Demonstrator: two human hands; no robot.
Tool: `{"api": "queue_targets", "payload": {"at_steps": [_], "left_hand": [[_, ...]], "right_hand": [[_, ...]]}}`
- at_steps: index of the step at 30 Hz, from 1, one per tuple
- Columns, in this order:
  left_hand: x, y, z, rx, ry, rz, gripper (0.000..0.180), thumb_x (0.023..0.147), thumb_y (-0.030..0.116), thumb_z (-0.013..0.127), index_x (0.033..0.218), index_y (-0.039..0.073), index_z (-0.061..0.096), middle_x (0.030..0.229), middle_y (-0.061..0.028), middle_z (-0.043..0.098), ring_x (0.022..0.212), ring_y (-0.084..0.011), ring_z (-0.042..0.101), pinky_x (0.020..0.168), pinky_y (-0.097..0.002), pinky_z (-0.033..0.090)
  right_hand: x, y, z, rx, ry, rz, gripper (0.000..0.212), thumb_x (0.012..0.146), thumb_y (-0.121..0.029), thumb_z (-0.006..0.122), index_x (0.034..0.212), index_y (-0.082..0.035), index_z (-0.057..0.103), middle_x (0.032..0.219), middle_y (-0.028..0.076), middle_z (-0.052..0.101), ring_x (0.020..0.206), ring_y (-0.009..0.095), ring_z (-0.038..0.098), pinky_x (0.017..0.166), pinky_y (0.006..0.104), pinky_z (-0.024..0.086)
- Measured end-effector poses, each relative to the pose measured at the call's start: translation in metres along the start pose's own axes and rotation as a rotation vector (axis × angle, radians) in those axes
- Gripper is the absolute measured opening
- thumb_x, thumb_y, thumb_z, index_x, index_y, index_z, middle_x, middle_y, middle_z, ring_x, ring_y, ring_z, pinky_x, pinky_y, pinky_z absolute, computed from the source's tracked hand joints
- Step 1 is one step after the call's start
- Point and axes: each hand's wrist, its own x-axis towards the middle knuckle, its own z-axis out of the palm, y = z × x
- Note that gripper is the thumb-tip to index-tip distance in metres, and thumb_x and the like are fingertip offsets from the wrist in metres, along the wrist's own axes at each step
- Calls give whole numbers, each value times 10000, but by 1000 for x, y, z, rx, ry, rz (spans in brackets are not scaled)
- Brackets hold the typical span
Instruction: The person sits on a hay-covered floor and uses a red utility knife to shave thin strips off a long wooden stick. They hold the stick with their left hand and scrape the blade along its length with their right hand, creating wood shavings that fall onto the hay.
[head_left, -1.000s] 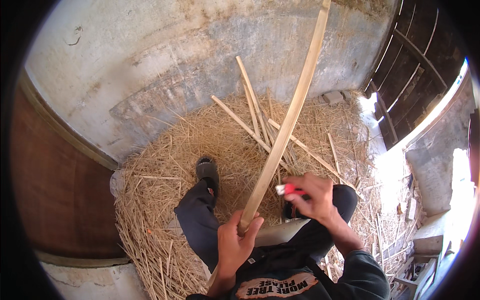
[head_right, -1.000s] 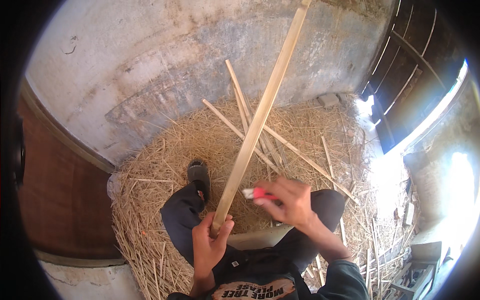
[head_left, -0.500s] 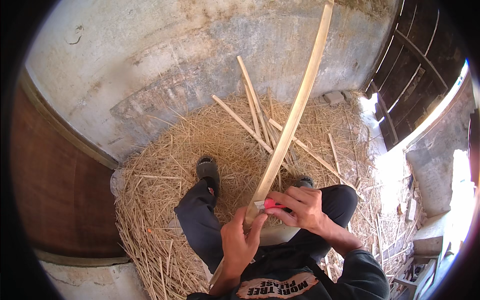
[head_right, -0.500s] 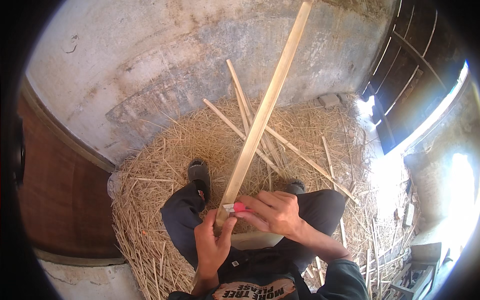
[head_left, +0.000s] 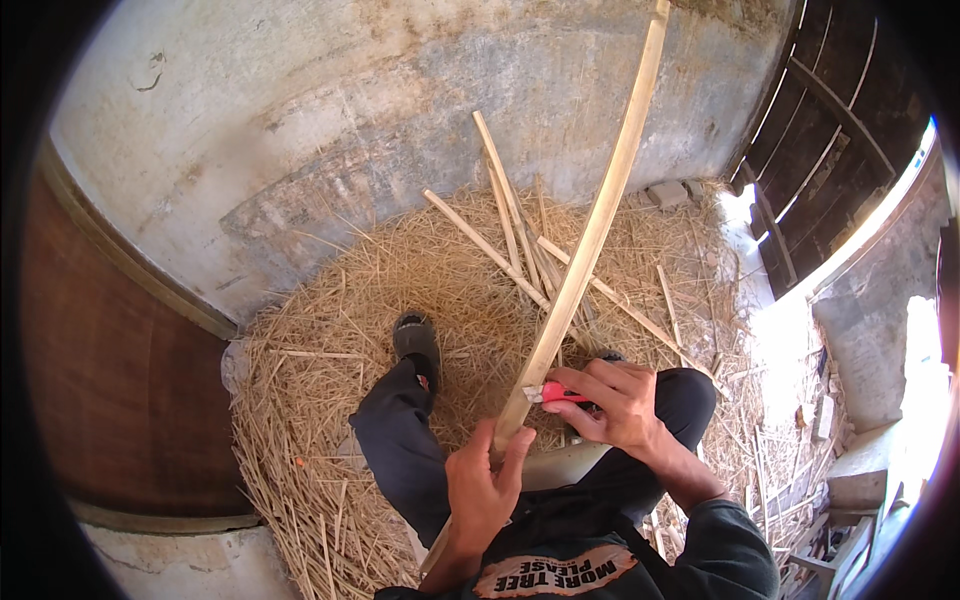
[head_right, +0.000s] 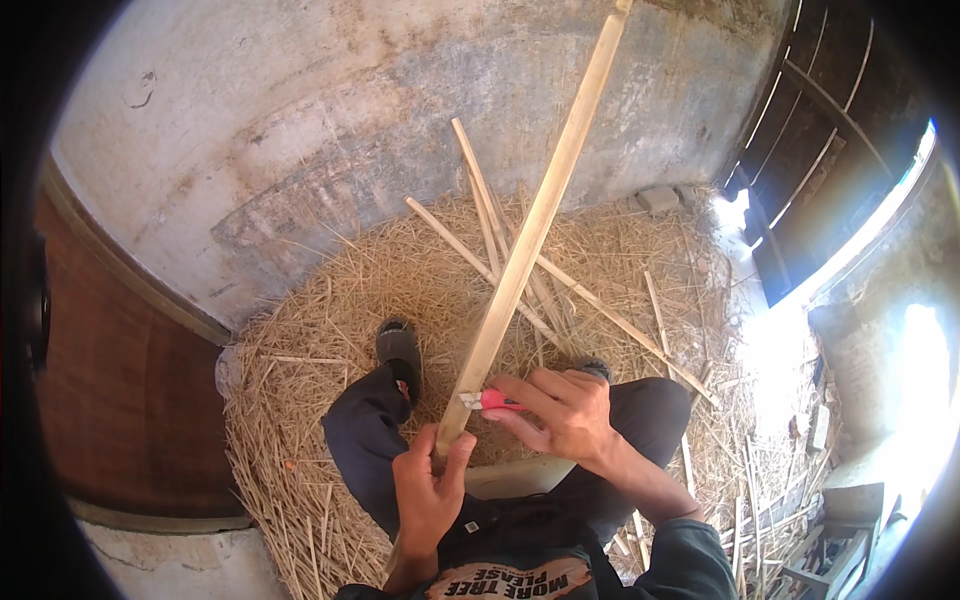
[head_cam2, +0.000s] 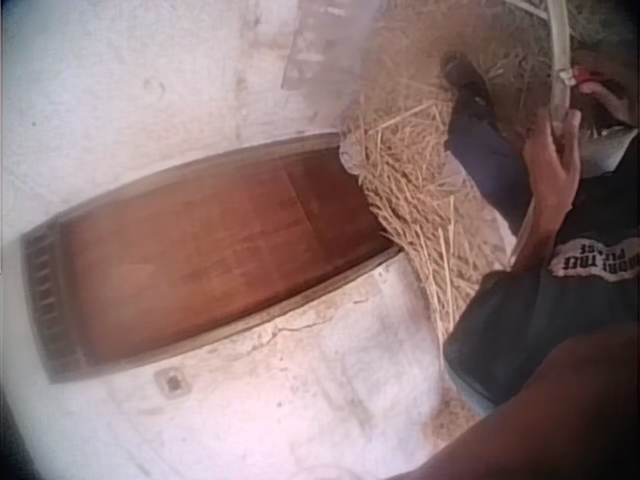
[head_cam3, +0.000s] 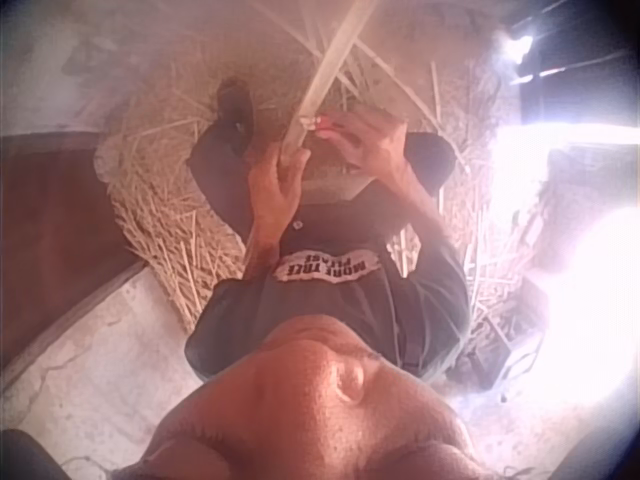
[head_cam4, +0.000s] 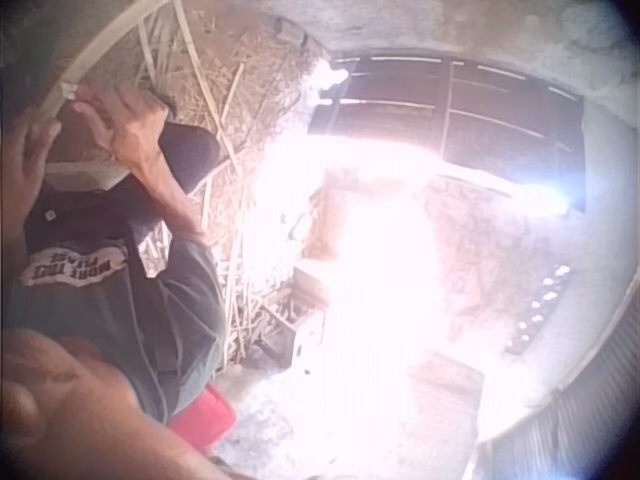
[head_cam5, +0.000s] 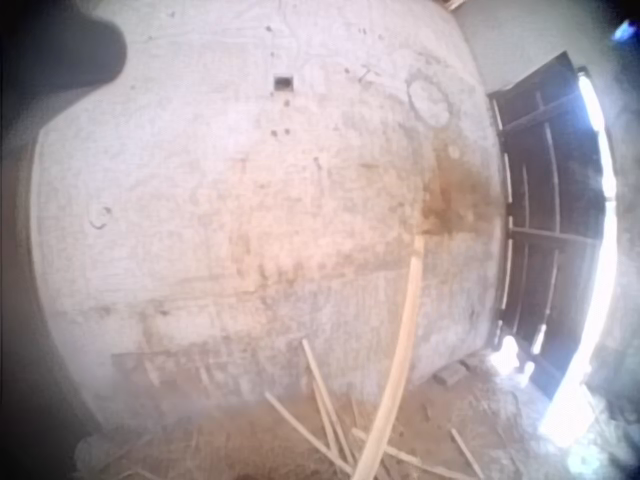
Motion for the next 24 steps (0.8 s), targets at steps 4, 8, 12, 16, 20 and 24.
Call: {"api": "queue_targets", "payload": {"at_steps": [4, 8, 12, 16, 20, 24], "left_hand": [[-4, -5, -2, 47, -27, 1, 274, 1034, 263, 772, 1043, -3, 707, 645, -130, 662, 520, -212, 672, 525, -351, 489], [-34, -12, -6, 34, -139, -129, 326, 1022, 311, 785, 1007, -6, 709, 590, -123, 620, 506, -192, 660, 512, -348, 471], [-37, -20, -9, 19, -181, -95, 341, 1017, 327, 788, 995, -6, 716, 575, -104, 610, 509, -155, 652, 504, -329, 459], [-21, -17, -11, -13, -127, -125, 310, 1017, 295, 792, 999, -6, 718, 606, -95, 630, 517, -123, 630, 506, -307, 460], [-12, -17, -6, -39, -21, -36, 248, 1017, 196, 794, 967, -26, 696, 641, 10, 561, 588, -15, 463, 506, -244, 351], [-9, -16, -5, -21, -11, -11, 239, 1006, 179, 805, 963, -29, 695, 643, -10, 577, 583, -32, 485, 513, -251, 379]], "right_hand": [[3, 6, -8, -68, 39, 130, 290, 867, -307, 894, 1061, -98, 836, 740, 40, 691, 543, 225, 640, 509, 340, 494], [24, 81, -41, -129, 307, 602, 232, 989, -231, 795, 1109, -34, 828, 805, 113, 782, 646, 177, 702, 597, 339, 536], [8, 82, -42, -74, 237, 633, 232, 1006, -222, 780, 1117, -22, 819, 760, 71, 743, 608, 118, 604, 570, 298, 466], [1, 67, -33, 124, 109, 676, 284, 999, -237, 774, 1163, -5, 759, 766, 31, 660, 674, 85, 536, 634, 273, 433], [-3, 57, -28, 622, 141, 703, 333, 990, -245, 782, 1216, -4, 741, 849, -20, 626, 761, 60, 525, 690, 254, 432], [10, 37, -20, 705, 96, 670, 293, 974, -206, 812, 1190, -16, 756, 819, -58, 585, 738, 38, 510, 673, 240, 422]]}}
